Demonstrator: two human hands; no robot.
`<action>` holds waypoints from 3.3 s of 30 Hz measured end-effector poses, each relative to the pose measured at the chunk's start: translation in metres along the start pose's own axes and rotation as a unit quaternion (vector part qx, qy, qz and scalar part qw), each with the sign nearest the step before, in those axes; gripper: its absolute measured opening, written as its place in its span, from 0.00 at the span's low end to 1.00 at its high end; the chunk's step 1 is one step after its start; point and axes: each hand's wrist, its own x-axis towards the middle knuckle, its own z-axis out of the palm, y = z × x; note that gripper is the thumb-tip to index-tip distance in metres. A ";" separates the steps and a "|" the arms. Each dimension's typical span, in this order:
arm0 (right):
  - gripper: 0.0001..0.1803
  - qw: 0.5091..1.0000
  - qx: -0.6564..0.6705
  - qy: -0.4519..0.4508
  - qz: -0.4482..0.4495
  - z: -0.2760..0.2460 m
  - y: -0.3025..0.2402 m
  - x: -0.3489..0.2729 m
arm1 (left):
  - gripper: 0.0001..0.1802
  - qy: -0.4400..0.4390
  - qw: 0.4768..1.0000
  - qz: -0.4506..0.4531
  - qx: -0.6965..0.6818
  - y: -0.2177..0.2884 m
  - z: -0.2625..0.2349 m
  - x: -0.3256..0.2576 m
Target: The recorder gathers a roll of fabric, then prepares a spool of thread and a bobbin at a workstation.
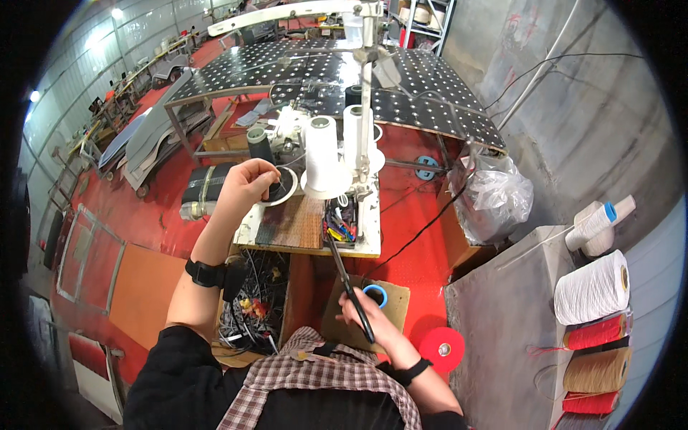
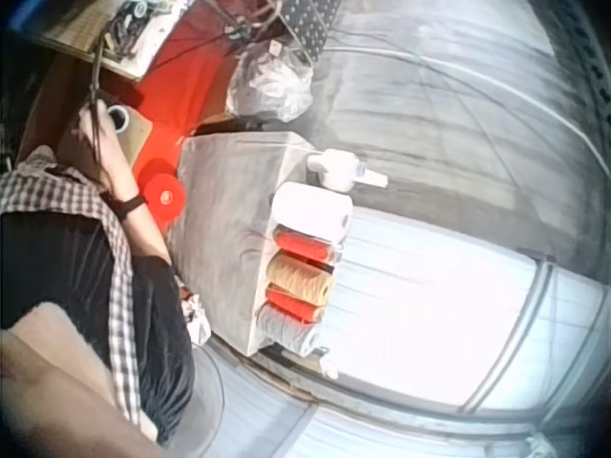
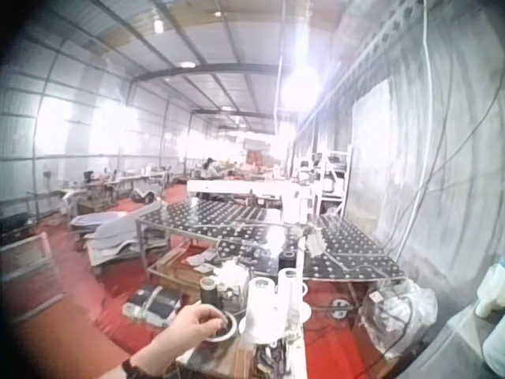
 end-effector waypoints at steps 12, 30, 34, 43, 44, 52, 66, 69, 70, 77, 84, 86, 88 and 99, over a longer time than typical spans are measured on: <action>0.37 0.987 -0.126 0.056 0.083 0.023 -0.051 0.093 | 0.07 -0.044 0.998 -0.015 0.030 -0.025 -0.017 -0.042; 0.28 0.986 -0.136 0.095 0.017 0.034 -0.063 0.100 | 0.09 -0.054 0.998 0.007 0.030 -0.057 -0.022 -0.060; 0.22 0.968 -0.240 0.071 0.002 0.026 -0.015 0.038 | 0.08 -0.072 0.992 -0.059 0.088 -0.093 -0.031 -0.089; 0.34 0.795 -0.509 0.290 0.158 0.022 -0.014 -0.109 | 0.08 -0.052 0.950 -0.308 0.005 -0.147 -0.028 -0.162; 0.35 0.779 -0.525 0.307 0.152 0.016 -0.015 -0.113 | 0.08 -0.074 0.942 -0.328 0.003 -0.140 -0.022 -0.159; 0.39 0.702 -0.626 0.325 0.101 0.003 -0.039 -0.091 | 0.05 -0.091 0.958 -0.262 -0.076 -0.151 0.020 -0.153; 0.41 0.725 -0.602 0.310 0.130 -0.003 -0.048 -0.061 | 0.07 -0.032 0.947 -0.313 -0.067 -0.158 0.000 -0.184; 0.39 0.711 -0.619 0.315 0.111 -0.005 -0.048 -0.057 | 0.07 -0.031 0.948 -0.308 -0.066 -0.165 -0.003 -0.187; 0.39 0.712 -0.619 0.312 0.109 -0.005 -0.048 -0.054 | 0.07 -0.033 0.948 -0.308 -0.066 -0.166 -0.003 -0.187; 0.30 0.728 -0.619 0.286 0.075 -0.005 -0.025 -0.033 | 0.07 -0.034 0.947 -0.310 -0.083 -0.169 -0.010 -0.194; 0.23 0.902 -0.388 0.178 0.066 -0.024 0.051 0.081 | 0.06 0.023 0.928 -0.360 -0.096 -0.176 -0.024 -0.223; 0.18 0.955 -0.228 0.171 0.082 -0.028 0.056 0.129 | 0.06 0.045 0.919 -0.373 -0.121 -0.182 -0.031 -0.239; 0.13 0.966 -0.146 0.193 0.092 -0.033 0.061 0.176 | 0.06 0.065 0.917 -0.384 -0.091 -0.181 -0.038 -0.256; 0.17 0.864 -0.415 0.274 0.084 -0.116 0.117 0.271 | 0.04 0.184 0.873 -0.444 -0.085 -0.189 -0.054 -0.330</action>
